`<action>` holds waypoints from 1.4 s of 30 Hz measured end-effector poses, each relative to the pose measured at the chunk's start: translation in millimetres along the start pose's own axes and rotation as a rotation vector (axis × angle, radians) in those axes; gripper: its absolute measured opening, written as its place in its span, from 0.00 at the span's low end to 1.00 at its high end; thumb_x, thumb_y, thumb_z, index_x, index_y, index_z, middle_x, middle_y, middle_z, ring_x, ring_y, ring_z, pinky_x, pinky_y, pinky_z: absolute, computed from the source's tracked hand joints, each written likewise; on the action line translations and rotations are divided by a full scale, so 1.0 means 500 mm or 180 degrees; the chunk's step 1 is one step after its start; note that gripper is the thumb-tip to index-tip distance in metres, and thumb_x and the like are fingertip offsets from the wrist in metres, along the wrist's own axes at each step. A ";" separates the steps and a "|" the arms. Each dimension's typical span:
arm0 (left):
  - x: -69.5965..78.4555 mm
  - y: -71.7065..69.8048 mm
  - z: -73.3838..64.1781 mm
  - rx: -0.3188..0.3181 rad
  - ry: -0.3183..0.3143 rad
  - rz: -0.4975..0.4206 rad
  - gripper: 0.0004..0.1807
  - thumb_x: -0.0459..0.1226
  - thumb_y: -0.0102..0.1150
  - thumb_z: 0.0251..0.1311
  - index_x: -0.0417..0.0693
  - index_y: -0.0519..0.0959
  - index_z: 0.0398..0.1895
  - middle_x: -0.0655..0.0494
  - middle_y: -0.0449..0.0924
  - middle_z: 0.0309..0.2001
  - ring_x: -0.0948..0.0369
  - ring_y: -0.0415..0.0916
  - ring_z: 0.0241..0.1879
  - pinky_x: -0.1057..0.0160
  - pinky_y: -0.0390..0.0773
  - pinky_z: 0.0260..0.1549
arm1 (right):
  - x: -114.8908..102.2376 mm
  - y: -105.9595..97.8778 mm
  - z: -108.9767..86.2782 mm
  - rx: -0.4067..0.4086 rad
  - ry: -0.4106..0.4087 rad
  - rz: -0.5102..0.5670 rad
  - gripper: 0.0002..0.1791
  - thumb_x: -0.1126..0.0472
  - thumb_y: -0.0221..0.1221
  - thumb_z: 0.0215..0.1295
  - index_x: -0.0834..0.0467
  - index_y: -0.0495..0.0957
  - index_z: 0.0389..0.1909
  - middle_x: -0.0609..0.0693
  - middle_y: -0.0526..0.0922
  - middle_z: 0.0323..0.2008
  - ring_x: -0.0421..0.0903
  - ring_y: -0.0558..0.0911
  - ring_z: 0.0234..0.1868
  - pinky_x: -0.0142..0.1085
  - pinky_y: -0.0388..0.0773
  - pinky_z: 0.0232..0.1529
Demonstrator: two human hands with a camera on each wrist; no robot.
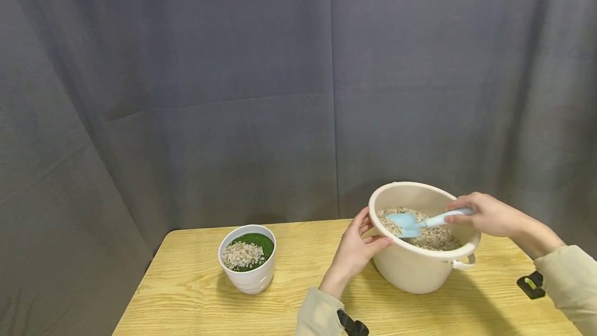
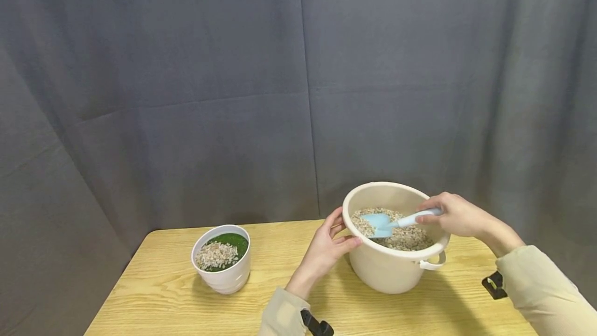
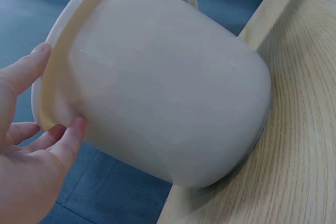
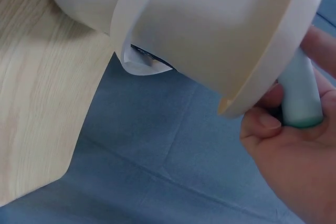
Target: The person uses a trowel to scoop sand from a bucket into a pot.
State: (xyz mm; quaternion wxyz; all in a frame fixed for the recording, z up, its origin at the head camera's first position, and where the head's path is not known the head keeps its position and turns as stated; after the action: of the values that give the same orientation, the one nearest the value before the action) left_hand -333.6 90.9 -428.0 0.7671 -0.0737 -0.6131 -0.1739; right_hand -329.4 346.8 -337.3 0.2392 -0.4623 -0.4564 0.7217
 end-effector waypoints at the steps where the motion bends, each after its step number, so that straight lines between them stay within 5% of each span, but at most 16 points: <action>1: 0.000 0.000 0.000 0.0006 -0.0004 0.0001 0.46 0.31 0.73 0.53 0.46 0.58 0.74 0.49 0.71 0.60 0.58 0.76 0.53 0.68 0.79 0.49 | 0.002 0.000 -0.002 -0.0028 0.0012 0.0084 0.09 0.57 0.63 0.66 0.58 0.85 0.41 0.45 0.84 0.34 0.37 0.79 0.36 0.32 0.77 0.36; 13: 0.002 0.000 -0.001 0.0000 0.0032 -0.0022 0.46 0.31 0.72 0.53 0.46 0.59 0.74 0.53 0.72 0.59 0.59 0.75 0.55 0.68 0.78 0.50 | 0.020 -0.001 -0.022 -0.0084 0.0155 0.0791 0.11 0.61 0.57 0.71 0.66 0.81 0.44 0.56 0.84 0.37 0.45 0.83 0.37 0.33 0.80 0.37; 22: 0.005 -0.003 -0.001 0.0022 0.0015 -0.0012 0.46 0.31 0.73 0.53 0.45 0.59 0.74 0.47 0.71 0.61 0.60 0.73 0.57 0.68 0.77 0.52 | 0.048 -0.010 -0.035 0.0041 0.0474 0.0726 0.20 0.58 0.58 0.71 0.72 0.78 0.52 0.57 0.84 0.44 0.41 0.81 0.44 0.30 0.78 0.43; 42: 0.019 -0.015 0.011 -0.0169 -0.0051 0.0253 0.46 0.33 0.72 0.54 0.47 0.58 0.74 0.47 0.70 0.63 0.58 0.73 0.58 0.65 0.76 0.54 | 0.032 -0.032 -0.016 0.0265 0.0434 0.0652 0.16 0.57 0.57 0.72 0.66 0.80 0.50 0.52 0.86 0.39 0.42 0.82 0.42 0.27 0.75 0.43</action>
State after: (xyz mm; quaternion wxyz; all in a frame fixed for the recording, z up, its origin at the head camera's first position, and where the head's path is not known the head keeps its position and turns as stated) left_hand -339.3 84.1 -418.2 0.7662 -0.1198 -0.6110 -0.1589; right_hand -331.0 370.0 -331.4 0.2137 -0.5442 -0.3591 0.7275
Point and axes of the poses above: each hand's wrist, its own z-axis towards the middle knuckle, its own y-axis out of the palm, x = y × z, the point moved 6 cm from there along z, towards the middle knuckle
